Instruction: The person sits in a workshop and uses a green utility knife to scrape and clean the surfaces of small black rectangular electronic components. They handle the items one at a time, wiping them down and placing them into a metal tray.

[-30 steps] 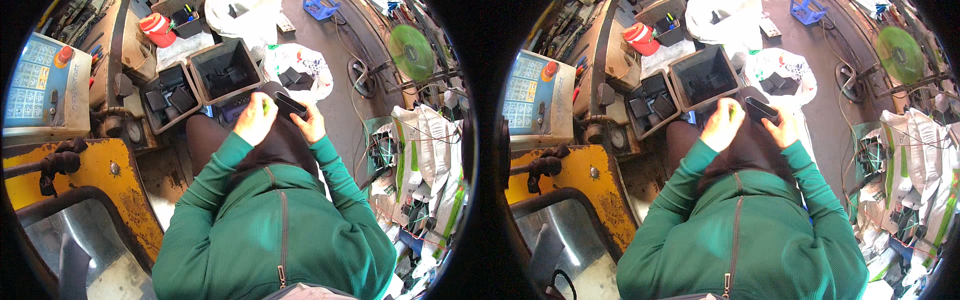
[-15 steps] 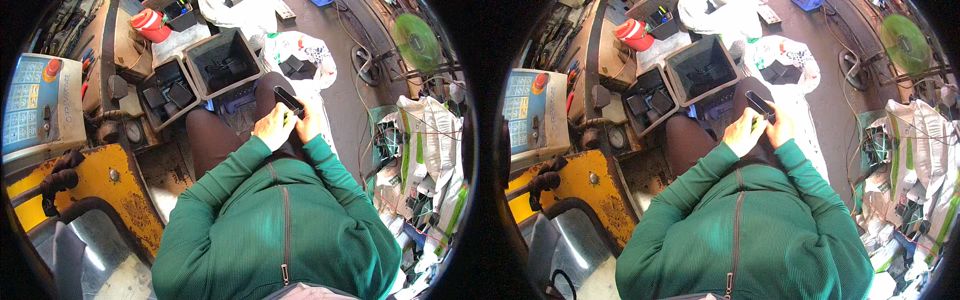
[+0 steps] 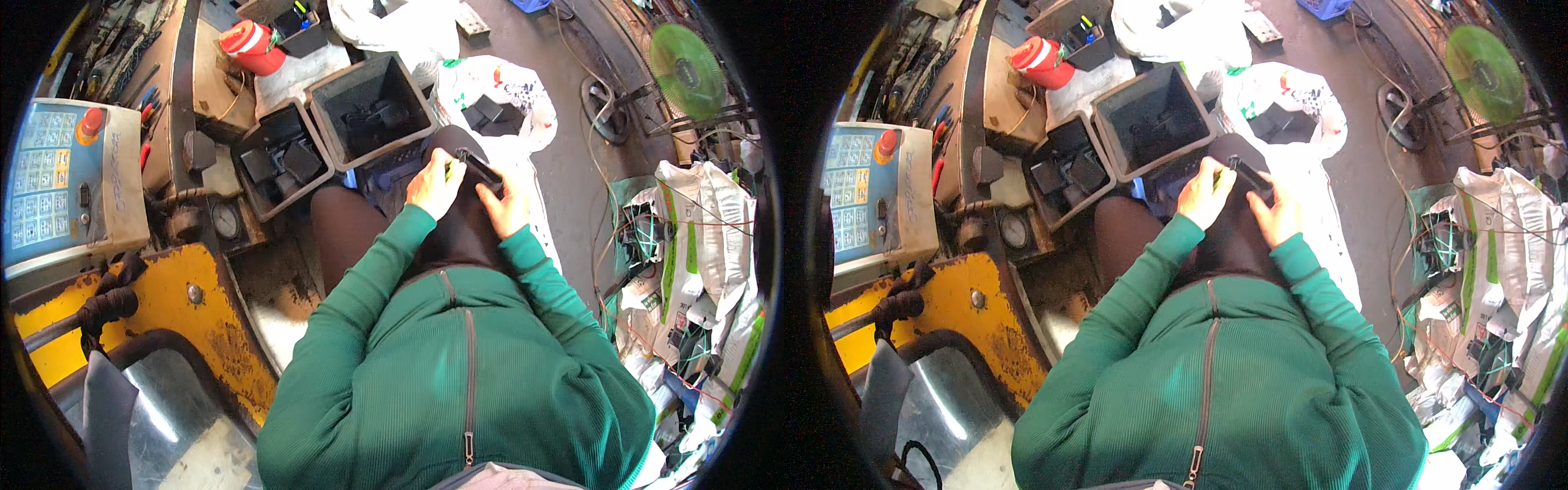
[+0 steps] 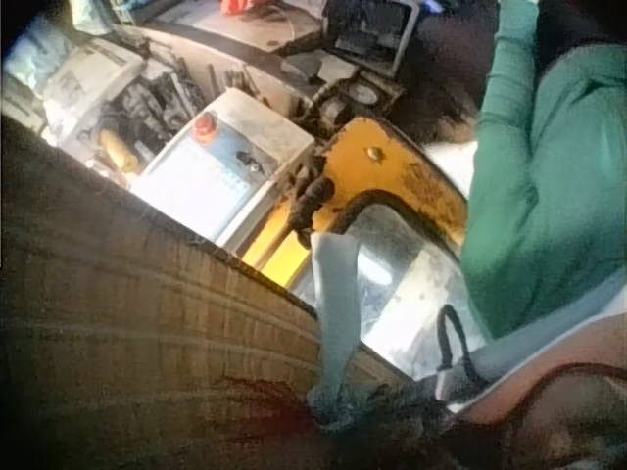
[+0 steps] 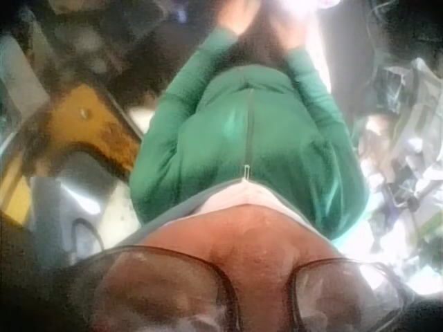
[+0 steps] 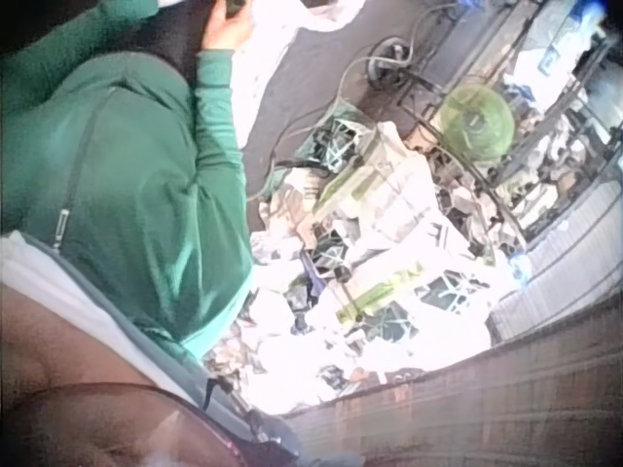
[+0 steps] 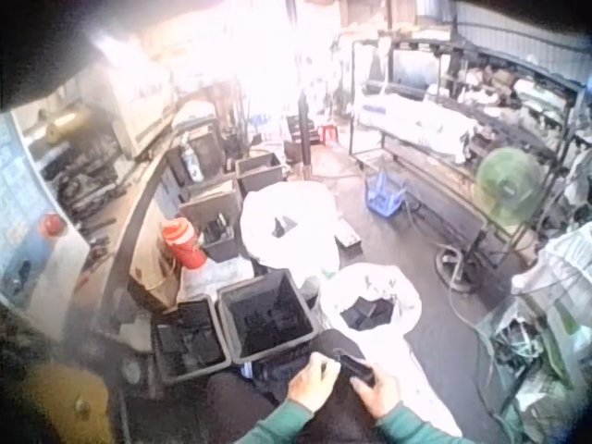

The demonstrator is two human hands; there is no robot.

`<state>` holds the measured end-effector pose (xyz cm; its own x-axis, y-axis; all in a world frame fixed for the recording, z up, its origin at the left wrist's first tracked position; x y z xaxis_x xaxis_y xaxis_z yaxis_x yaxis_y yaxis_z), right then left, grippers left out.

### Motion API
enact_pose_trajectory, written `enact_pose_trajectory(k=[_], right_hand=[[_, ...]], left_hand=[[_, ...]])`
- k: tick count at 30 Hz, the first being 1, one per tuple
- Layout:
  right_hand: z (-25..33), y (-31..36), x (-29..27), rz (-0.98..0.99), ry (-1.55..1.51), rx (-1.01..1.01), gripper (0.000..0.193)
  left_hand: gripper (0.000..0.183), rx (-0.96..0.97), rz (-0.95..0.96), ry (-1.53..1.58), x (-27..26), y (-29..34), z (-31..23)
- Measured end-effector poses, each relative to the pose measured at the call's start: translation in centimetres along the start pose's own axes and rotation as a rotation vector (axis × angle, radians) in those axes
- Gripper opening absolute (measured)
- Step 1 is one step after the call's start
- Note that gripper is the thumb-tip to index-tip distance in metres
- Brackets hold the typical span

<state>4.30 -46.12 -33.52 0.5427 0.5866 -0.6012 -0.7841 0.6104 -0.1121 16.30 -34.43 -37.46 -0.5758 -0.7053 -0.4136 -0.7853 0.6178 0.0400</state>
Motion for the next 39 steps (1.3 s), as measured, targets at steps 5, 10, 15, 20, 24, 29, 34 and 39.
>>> enact_pose_trajectory(k=[5,10,15,20,24,29,34,39], right_hand=[[-1.2,0.8,-1.0,0.03,-0.166,0.0,0.039],[-7.8,-0.6,0.3,0.041,-0.764,0.51,0.041],[-13.0,-6.8,1.2,-0.049,-0.993,0.588,0.043],[-7.6,-5.1,4.8,0.082,-0.371,0.372,0.075],[-0.5,-4.3,7.0,0.306,0.373,-0.091,0.055],[-0.3,-5.6,7.2,0.264,0.391,-0.109,0.038],[-0.2,-5.9,7.5,0.271,0.437,-0.108,0.035],[-0.1,-6.2,7.7,0.279,0.448,-0.121,0.034]], left_hand=[[0.04,-0.283,-0.088,-0.158,-4.2,-2.3,7.2],[0.042,-0.137,-0.295,-0.048,-7.8,-4.2,7.0],[0.035,-0.282,-0.113,-0.445,-11.1,-9.1,11.2],[0.028,-0.525,0.159,-0.846,-12.2,-15.7,16.7],[0.027,-0.485,0.221,-1.075,-9.8,-19.0,23.6],[0.033,-0.509,0.344,-1.164,-5.3,-21.2,27.5],[0.028,-0.492,0.33,-1.106,-4.6,-21.1,29.4],[0.027,-0.375,0.229,-0.982,-6.5,-21.5,26.6]])
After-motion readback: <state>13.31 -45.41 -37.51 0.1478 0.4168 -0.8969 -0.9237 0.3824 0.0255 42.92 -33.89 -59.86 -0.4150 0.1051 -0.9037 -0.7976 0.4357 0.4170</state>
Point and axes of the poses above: each hand's wrist, its own y-axis away from the middle knuckle, its own x-axis out of the palm, z = x × y, the point moved 7 cm from there along -y, towards the middle knuckle, and after that the axes turned 7 degrees about y, right-handed, at the moved point
